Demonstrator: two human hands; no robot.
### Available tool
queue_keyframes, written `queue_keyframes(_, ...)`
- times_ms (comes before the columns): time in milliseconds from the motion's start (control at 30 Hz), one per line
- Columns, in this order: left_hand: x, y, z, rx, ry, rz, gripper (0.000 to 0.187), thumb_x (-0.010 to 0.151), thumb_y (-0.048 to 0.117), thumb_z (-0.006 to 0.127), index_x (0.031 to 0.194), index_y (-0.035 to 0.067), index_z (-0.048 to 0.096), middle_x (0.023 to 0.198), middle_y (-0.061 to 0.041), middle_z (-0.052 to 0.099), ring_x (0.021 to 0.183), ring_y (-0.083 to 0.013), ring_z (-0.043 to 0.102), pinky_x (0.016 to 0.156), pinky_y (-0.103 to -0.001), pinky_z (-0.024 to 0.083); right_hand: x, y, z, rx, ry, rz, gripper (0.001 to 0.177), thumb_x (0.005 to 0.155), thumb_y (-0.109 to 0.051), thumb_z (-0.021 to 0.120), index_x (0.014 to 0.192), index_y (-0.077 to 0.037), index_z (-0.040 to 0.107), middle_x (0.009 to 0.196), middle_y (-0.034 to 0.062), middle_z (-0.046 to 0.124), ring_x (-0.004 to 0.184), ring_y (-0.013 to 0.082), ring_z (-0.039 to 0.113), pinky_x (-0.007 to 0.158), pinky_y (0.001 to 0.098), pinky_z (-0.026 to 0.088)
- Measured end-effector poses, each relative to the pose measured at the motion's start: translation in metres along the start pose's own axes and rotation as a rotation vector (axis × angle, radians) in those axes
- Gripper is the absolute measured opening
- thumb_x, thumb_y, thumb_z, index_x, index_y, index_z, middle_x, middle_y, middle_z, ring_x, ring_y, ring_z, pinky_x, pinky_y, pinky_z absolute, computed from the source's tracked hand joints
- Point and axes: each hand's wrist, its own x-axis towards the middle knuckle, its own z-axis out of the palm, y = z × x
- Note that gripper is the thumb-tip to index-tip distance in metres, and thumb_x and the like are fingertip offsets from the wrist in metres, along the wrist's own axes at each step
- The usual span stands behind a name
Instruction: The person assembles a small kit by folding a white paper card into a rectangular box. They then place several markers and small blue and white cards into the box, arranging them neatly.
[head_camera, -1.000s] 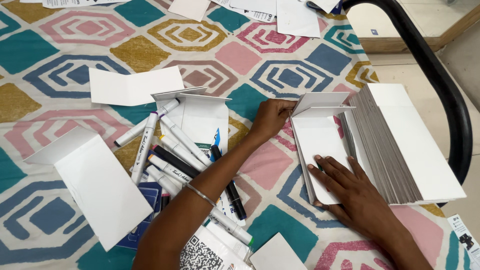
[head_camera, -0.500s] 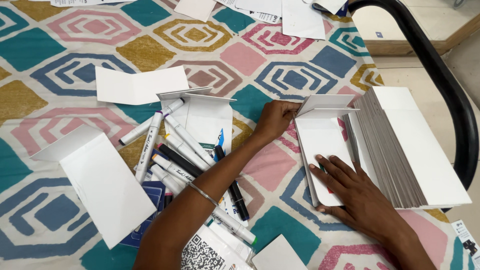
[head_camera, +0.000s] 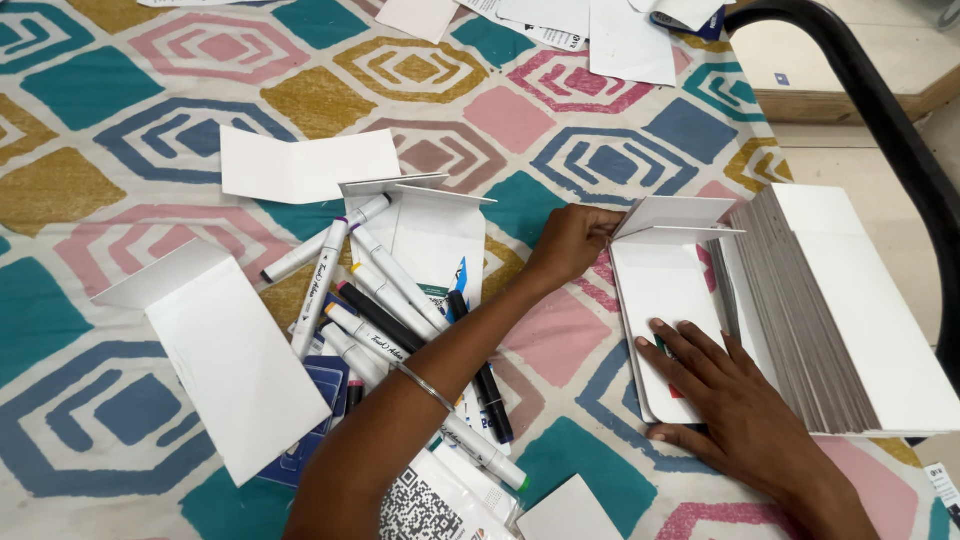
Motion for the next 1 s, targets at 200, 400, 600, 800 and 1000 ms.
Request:
queue_keyframes(200,0.002,-0.002,0.002,-0.038,-0.001,0.030,0.044,0.082,-0.014,0.064,0.121,0.004,0.074,0.109,-0.015,0.079,0.094,-0.0173,0.079,0.084,-0.026,0.061,0.000,0.002,0.002,-0.001,0.000,-0.003,0.097,0.078,-0.079,0.042,0.161,-0.031,0.031,0.170,-0.0020,0.026,0.155,0.0252,0.017,0.124,0.0501,0.013)
queue_keyframes(400,0.003,-0.006,0.003,-0.026,0.005,0.056,0.044,0.081,-0.014,0.065,0.121,0.003,0.073,0.111,-0.015,0.078,0.096,-0.0180,0.079,0.086,-0.026,0.061,0.001,0.004,0.005,0.002,-0.058,0.049,0.097,0.076,-0.080,0.041,0.161,-0.035,0.032,0.170,-0.0054,0.025,0.156,0.0228,0.016,0.124,0.0498,0.012)
queue_keyframes(600,0.001,-0.002,0.001,-0.039,-0.001,0.035,0.047,0.082,-0.017,0.062,0.122,0.004,0.073,0.110,-0.015,0.079,0.095,-0.0178,0.079,0.086,-0.026,0.062,0.001,0.002,0.004,0.006,-0.058,0.056,0.097,0.076,-0.080,0.041,0.161,-0.036,0.033,0.170,-0.0064,0.026,0.156,0.0219,0.016,0.124,0.0501,0.012)
queue_keyframes(800,0.004,-0.006,0.003,0.007,-0.002,0.024,0.044,0.082,-0.015,0.064,0.120,0.005,0.075,0.109,-0.014,0.079,0.093,-0.0173,0.079,0.085,-0.026,0.062,0.001,0.001,0.002,0.015,-0.061,0.057,0.096,0.077,-0.079,0.043,0.161,-0.035,0.033,0.170,-0.0057,0.026,0.156,0.0230,0.016,0.123,0.0507,0.013)
queue_keyframes(1000,0.006,-0.010,0.005,-0.026,-0.018,0.032,0.041,0.085,-0.012,0.066,0.121,0.007,0.074,0.109,-0.014,0.079,0.096,-0.0192,0.079,0.087,-0.028,0.062,-0.002,-0.002,-0.002,0.067,0.016,0.007,0.090,0.083,-0.072,0.052,0.160,-0.029,0.036,0.169,-0.0012,0.029,0.154,0.0262,0.020,0.120,0.0498,0.013)
